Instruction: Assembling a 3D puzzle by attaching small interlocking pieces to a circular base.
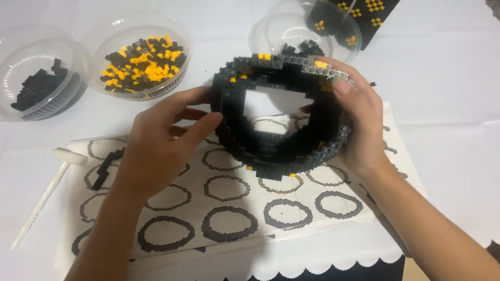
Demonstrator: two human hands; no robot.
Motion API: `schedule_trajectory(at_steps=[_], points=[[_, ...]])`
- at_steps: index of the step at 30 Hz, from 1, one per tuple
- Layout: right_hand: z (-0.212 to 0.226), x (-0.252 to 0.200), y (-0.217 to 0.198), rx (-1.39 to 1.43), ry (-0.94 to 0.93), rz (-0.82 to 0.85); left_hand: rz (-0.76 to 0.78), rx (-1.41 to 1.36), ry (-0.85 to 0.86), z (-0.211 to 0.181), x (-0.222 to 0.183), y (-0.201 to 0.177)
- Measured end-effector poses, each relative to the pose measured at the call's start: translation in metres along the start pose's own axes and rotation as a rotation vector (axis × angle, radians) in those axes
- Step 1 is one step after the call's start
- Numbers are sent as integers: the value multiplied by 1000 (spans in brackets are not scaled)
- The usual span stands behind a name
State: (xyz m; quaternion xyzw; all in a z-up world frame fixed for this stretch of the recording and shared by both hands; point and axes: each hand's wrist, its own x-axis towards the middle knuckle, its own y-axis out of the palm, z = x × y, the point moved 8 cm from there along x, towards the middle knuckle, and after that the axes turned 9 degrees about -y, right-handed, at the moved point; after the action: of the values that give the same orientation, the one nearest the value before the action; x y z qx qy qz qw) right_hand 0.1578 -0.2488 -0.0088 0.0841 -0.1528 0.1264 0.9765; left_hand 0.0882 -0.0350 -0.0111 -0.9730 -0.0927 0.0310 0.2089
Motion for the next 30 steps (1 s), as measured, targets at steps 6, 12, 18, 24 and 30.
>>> schedule_trajectory(at_steps=[6,12,18,24,30], points=[[-1,-1,-1,5,17,-27,-7,-15,27,0,0,0],[-3,0,-1,0,12,-1,7,4,32,-2,1,0],[-9,0,-7,1,13,-64,-75,2,208,9,6,-21],[-20,2,-18,-26,-4,-69,-377,158,-120,16,-34,-81],[-17,-2,-14,51,38,-124,-454,335,-260,38,-79,-114]])
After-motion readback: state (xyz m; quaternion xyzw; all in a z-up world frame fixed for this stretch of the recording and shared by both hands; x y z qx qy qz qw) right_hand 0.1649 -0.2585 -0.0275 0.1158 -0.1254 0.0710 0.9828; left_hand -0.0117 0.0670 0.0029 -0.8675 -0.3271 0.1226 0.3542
